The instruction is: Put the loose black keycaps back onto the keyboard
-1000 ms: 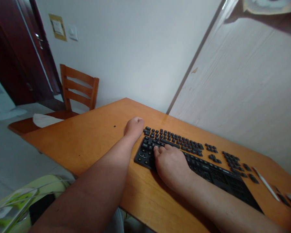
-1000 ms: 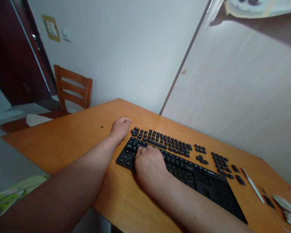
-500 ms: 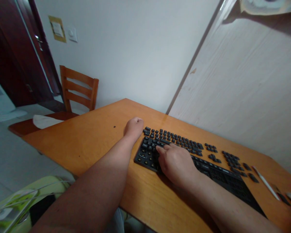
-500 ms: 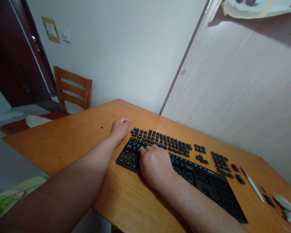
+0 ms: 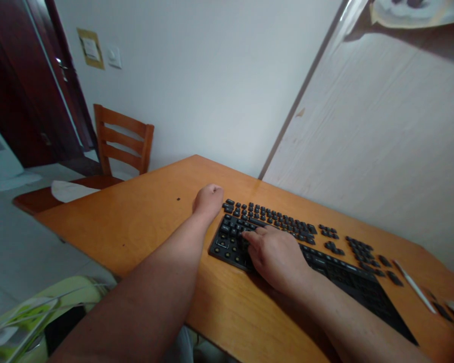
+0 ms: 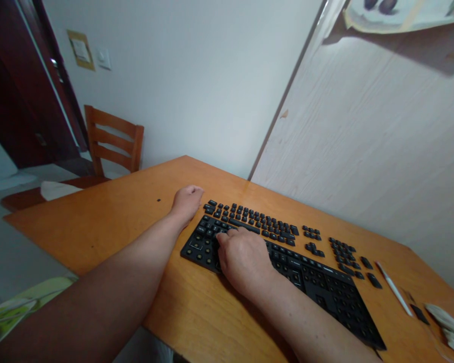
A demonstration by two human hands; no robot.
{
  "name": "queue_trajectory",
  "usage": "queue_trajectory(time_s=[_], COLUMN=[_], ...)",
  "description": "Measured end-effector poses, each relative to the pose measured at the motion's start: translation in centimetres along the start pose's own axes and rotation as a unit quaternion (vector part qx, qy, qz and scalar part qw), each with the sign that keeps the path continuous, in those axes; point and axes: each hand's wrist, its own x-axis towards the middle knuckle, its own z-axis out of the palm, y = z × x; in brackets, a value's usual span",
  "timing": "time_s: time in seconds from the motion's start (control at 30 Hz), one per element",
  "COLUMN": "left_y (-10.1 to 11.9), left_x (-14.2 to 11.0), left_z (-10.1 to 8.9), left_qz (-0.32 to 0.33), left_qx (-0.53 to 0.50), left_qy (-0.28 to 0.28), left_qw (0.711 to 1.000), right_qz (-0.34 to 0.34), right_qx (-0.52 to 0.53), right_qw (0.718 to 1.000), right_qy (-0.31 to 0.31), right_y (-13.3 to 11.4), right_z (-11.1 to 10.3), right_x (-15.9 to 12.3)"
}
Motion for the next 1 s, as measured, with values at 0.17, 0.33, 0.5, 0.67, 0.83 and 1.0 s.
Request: queue_trajectory(time_s=[0.17, 0.33, 0.5, 0.67, 0.83, 1.0], left_y=[0.0, 0.2, 0.3, 0.2, 0.2, 0.2], left_x=[0.0, -0.1, -0.2, -0.2, -0.2, -0.3], left_z=[0.0, -0.2, -0.2, -0.1, -0.2, -0.4], left_qz=[0.001, -0.002, -0.002, 0.002, 0.009, 0.013], left_qx=[0.000, 0.007, 0.008, 0.009, 0.008, 0.012], left_qy=[-0.002, -0.005, -0.004, -0.004, -0.003, -0.004], left_qw=[1.000, 1.000, 1.000, 1.000, 1.000, 1.000], right_qz=[-0.005, -0.002, 0.004, 0.012, 0.071, 0.133], right_qx=[0.008, 0.010, 0.018, 0.040, 0.074, 0.096], right_qw=[1.000, 1.000, 1.000, 0.999, 0.994, 0.987], right_qy=[-0.005, -0.006, -0.017, -0.011, 0.025, 0.004], right_y=[0.0, 0.0, -0.1, 0.7, 3.4, 7.1], right_z=[-0.1, 0.0, -0.1, -0.5, -1.4, -1.3], right_x=[0.1, 0.0, 0.0, 0.1, 1.0, 3.7])
